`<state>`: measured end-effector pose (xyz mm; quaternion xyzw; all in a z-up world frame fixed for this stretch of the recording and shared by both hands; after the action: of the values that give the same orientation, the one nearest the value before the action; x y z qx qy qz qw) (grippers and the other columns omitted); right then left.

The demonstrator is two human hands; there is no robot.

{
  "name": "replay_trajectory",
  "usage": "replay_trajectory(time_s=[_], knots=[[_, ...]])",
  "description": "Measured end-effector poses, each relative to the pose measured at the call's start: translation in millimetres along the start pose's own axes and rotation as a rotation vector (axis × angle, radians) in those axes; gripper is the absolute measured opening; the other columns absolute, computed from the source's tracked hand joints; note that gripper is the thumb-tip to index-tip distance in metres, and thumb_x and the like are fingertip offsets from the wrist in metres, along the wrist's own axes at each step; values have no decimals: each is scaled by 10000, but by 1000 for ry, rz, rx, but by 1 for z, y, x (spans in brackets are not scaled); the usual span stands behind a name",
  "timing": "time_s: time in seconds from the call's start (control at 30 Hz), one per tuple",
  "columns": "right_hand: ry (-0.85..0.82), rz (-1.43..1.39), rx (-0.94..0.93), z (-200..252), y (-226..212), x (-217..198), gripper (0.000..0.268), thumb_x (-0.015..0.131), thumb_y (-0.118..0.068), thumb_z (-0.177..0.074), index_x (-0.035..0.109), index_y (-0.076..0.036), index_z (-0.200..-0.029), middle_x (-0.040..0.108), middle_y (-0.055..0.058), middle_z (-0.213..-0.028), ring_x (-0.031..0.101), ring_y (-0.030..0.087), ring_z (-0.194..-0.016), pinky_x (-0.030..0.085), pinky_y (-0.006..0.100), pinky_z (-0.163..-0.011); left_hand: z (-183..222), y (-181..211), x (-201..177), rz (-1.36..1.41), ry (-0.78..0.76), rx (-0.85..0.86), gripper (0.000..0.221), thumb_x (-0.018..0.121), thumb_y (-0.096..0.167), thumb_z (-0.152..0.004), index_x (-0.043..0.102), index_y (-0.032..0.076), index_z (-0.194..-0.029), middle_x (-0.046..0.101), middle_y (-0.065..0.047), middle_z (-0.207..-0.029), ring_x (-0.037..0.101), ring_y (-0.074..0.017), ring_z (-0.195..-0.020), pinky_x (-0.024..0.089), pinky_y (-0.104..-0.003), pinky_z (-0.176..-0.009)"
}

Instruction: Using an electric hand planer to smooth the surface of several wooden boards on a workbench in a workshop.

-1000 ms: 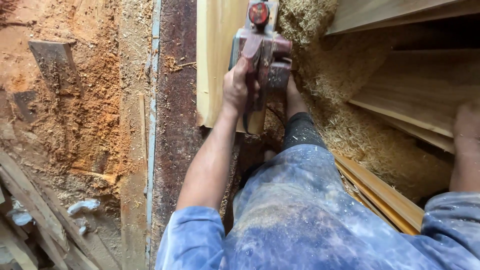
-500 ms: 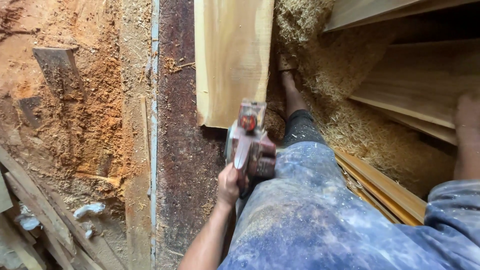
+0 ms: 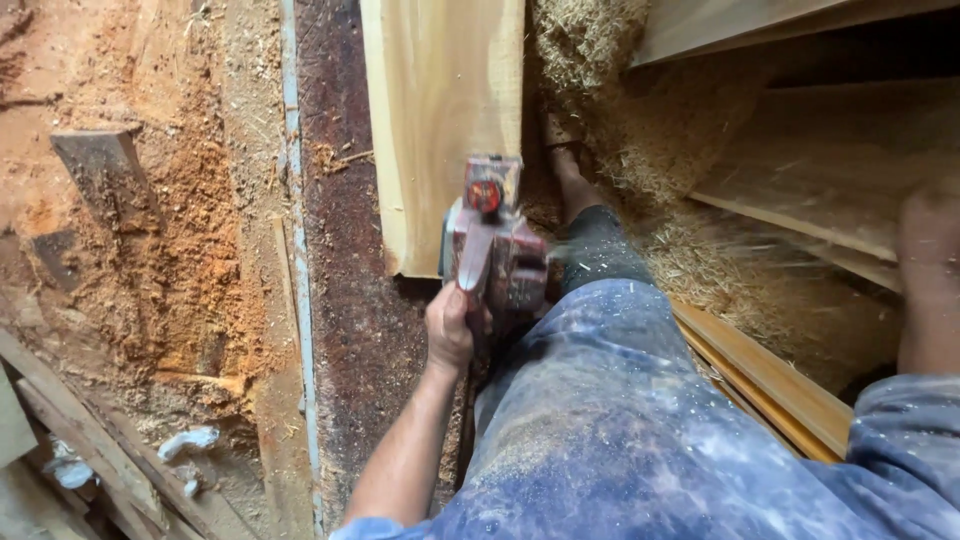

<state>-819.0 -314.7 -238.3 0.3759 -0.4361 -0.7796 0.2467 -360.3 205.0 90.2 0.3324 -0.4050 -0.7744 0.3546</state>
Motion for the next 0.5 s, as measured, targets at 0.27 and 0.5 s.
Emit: replay_trajectory(time_s=[0.27,0.5], knots=[[-518,-1417,919,-38,154,-172,547,502,-464,-981,613,61,-1087,583,327,-1000,536,533,-856,410,578,-683,-150,50,18,-507,127,752,172,375,183,-909,454,55,-992,540,-86,-647,515,-243,-498,415,-368,-404],[-466,-1342,924,-41,187,-224,575,574,-376,-958,471,124,-1223,506,366,-1126,485,555,-936,379,572,-729,-279,166,49,5,57,22,524,271,550,-740,590,135,-753,530,9,-443,537,-106,-360,469,-237,-308]])
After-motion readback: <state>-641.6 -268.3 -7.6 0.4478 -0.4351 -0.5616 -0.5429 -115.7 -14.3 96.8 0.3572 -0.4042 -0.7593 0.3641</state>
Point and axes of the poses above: each hand's wrist, its own z-axis away from the middle knuckle, its own x-axis out of the palm, y = z × x, the point moved 4 cm from there along -z, towards the middle knuckle
